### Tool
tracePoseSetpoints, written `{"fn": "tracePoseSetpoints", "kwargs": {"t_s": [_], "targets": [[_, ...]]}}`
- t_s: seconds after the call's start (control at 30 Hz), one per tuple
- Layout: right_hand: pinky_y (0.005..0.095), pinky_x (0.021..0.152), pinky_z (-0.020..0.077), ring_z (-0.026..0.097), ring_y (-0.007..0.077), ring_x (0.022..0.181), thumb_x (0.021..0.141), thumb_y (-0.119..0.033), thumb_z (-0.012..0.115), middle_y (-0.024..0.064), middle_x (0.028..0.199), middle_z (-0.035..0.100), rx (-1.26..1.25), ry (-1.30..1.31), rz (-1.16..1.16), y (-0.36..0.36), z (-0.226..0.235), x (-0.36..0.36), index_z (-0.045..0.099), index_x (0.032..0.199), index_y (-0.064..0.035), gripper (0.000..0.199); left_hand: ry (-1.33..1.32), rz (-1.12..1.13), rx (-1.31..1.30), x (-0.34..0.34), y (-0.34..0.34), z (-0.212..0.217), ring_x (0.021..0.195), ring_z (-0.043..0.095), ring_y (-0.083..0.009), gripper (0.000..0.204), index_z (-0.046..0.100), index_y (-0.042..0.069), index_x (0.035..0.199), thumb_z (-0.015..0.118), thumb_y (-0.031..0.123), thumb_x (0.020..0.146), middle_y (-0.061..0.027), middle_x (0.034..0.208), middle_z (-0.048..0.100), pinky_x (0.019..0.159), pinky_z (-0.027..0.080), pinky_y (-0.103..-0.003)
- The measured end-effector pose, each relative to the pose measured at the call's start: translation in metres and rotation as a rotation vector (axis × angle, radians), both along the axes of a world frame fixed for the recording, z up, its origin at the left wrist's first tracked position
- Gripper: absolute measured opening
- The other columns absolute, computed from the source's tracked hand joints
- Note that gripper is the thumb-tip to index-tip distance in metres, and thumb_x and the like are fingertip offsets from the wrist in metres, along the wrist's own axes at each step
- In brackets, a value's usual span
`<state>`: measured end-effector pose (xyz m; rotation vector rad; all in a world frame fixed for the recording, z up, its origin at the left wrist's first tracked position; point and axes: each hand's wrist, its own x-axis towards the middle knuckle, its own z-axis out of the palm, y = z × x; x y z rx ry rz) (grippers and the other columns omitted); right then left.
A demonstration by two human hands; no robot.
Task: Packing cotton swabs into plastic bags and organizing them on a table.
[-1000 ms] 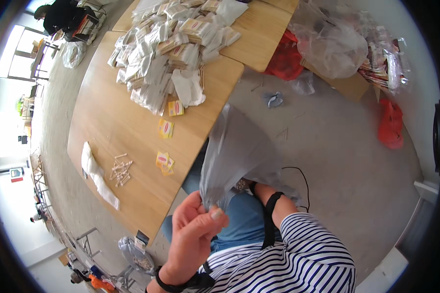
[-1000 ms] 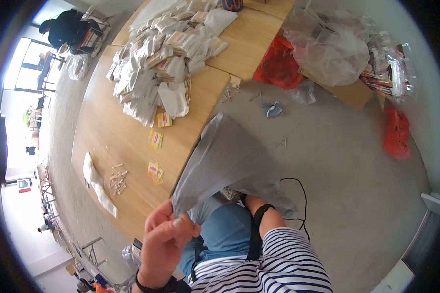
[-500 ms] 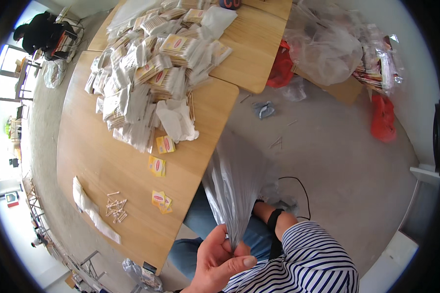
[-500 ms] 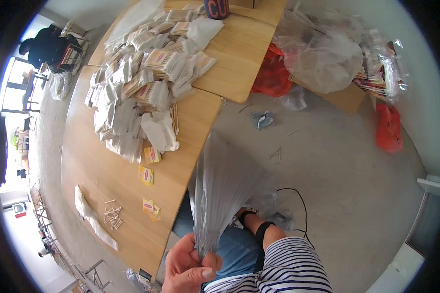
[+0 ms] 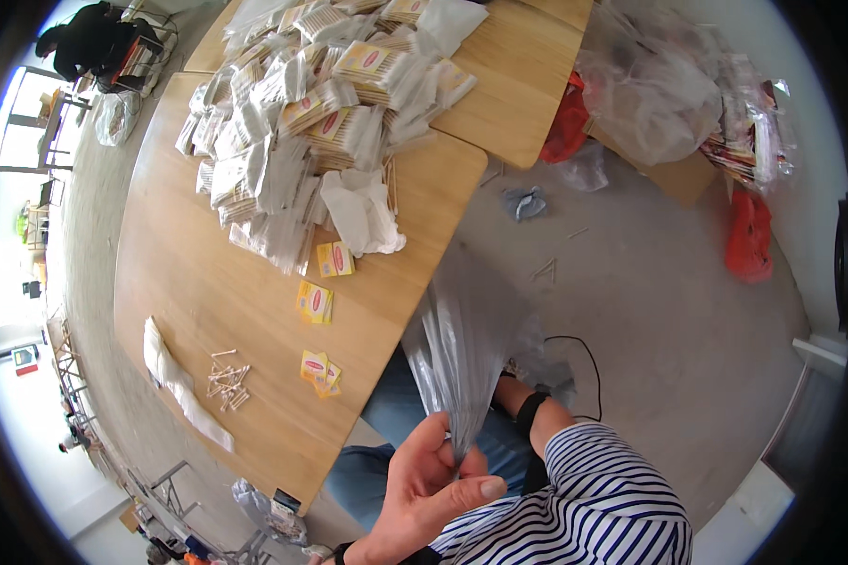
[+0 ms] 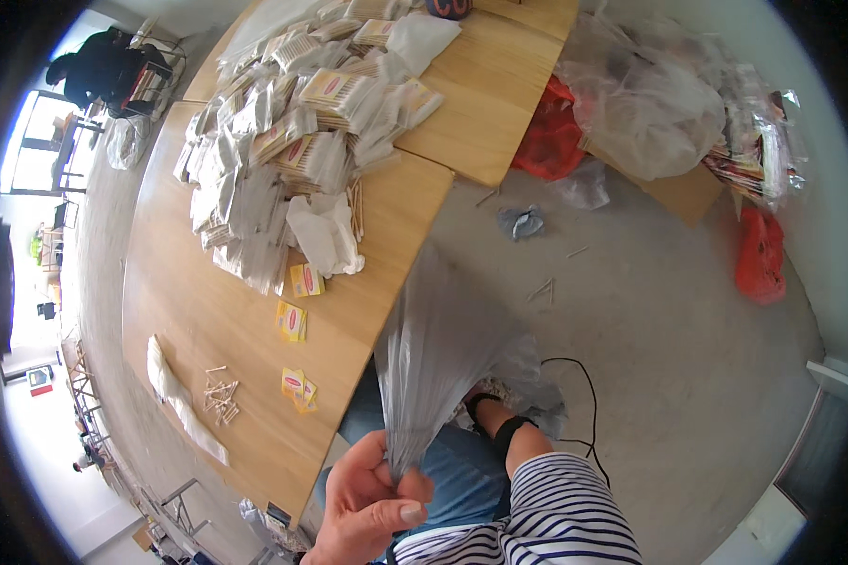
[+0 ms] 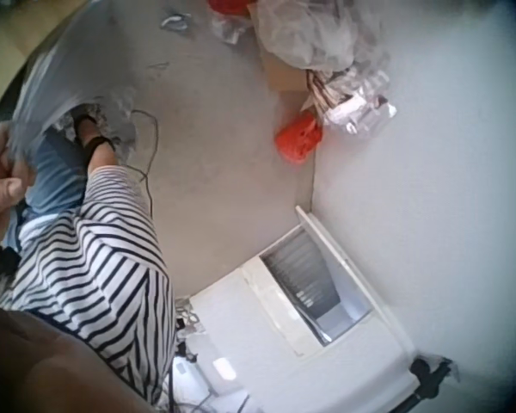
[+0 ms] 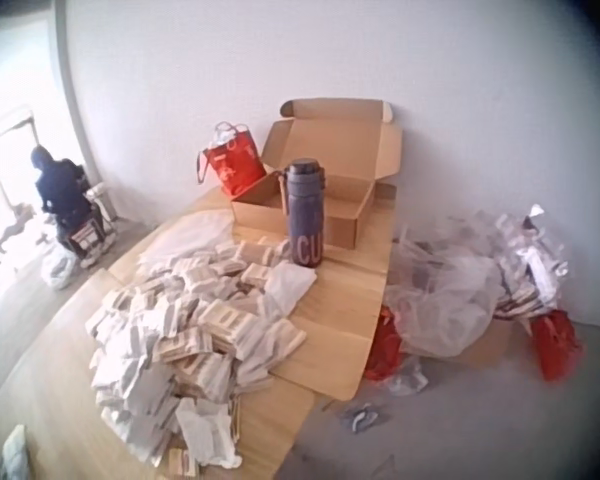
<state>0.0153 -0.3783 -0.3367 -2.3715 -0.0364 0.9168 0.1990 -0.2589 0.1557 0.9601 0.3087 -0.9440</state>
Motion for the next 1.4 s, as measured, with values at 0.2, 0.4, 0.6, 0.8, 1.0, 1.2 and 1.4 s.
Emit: {"fn": "tracePoseSetpoints", "kwargs": {"t_s": [0.2,0.4,0.6,0.8,1.0,1.2,1.4], "targets": [[0.0443,0.104,0.041,0.055,0.0341,0.121,0.076,-0.04,0.072,0.0185,0.126,0.061,-0.023,0.034,0.071,0.011,0.008,0.042,0.068,0.116,-0.0126,0.048,-0.024,-0.127,0.046,-0.008,0.01,-0.012,0.071,0.05,-0.0066,0.041,0.046,-0.004,0.11,0.076,0.006,0.085,-0.0012,0.073,0.052,0.064,0.039,-0.022],[0.0443,0.104,0.0409,0.055,0.0342,0.121,0.078,-0.04,0.071,0.0185,0.126,0.062,-0.063,0.058,0.157,-0.008,0.021,0.041,0.068,0.116,-0.0131,0.046,0.01,-0.062,0.104,0.003,0.007,-0.005,0.073,0.05,-0.0113,0.058,0.044,-0.009,0.12,0.078,0.007,0.076,-0.0042,0.078,0.055,0.067,0.039,-0.025],[0.0439,0.102,0.043,0.059,0.0335,0.113,0.083,-0.034,0.065,0.0174,0.123,0.063,0.159,0.078,-0.186,-0.035,0.05,0.104,0.069,0.113,-0.0114,0.038,-0.137,-0.058,0.168,0.023,-0.003,-0.043,0.077,0.053,-0.0093,0.045,0.049,-0.004,0.119,0.07,0.011,0.083,-0.0024,0.084,0.058,0.069,0.04,-0.023],[0.0463,0.082,0.0506,0.065,0.0398,0.092,0.067,-0.031,0.079,0.0209,0.11,0.069,0.116,0.165,-0.806,-0.093,0.033,0.128,0.058,0.129,0.0005,0.072,-0.393,-0.082,0.206,0.04,-0.003,-0.101,0.083,0.054,-0.0086,0.031,0.051,0.0,0.116,0.06,0.001,0.086,-0.0013,0.089,0.058,0.076,0.044,-0.022],[0.051,0.096,0.0415,0.059,0.0413,0.106,0.064,-0.022,0.083,0.0186,0.101,0.069,0.098,-0.395,-0.412,-0.072,0.105,0.13,0.057,0.125,-0.0006,0.07,-0.498,-0.099,0.257,0.046,-0.007,-0.122,0.083,0.054,-0.0079,0.033,0.053,0.002,0.119,0.059,0.003,0.087,0.0002,0.087,0.058,0.077,0.042,-0.023],[0.0501,0.088,0.0433,0.058,0.0423,0.096,0.06,-0.019,0.085,0.0216,0.098,0.064,0.146,-0.465,-0.316,-0.074,0.123,0.122,0.058,0.12,-0.0015,0.068,-0.511,-0.081,0.234,0.051,-0.003,-0.123,0.083,0.055,-0.0089,0.035,0.055,0.003,0.123,0.056,0.004,0.088,-0.0005,0.089,0.061,0.078,0.044,-0.024],[0.0497,0.092,0.043,0.056,0.0414,0.103,0.053,-0.014,0.087,0.0203,0.106,0.063,0.278,-0.452,-0.38,-0.076,0.155,0.111,0.056,0.127,-0.0029,0.08,-0.565,-0.061,0.263,0.051,0.007,-0.129,0.084,0.053,-0.0103,0.025,0.061,0.005,0.114,0.052,0.021,0.097,-0.0011,0.087,0.062,0.082,0.042,-0.025]]}}
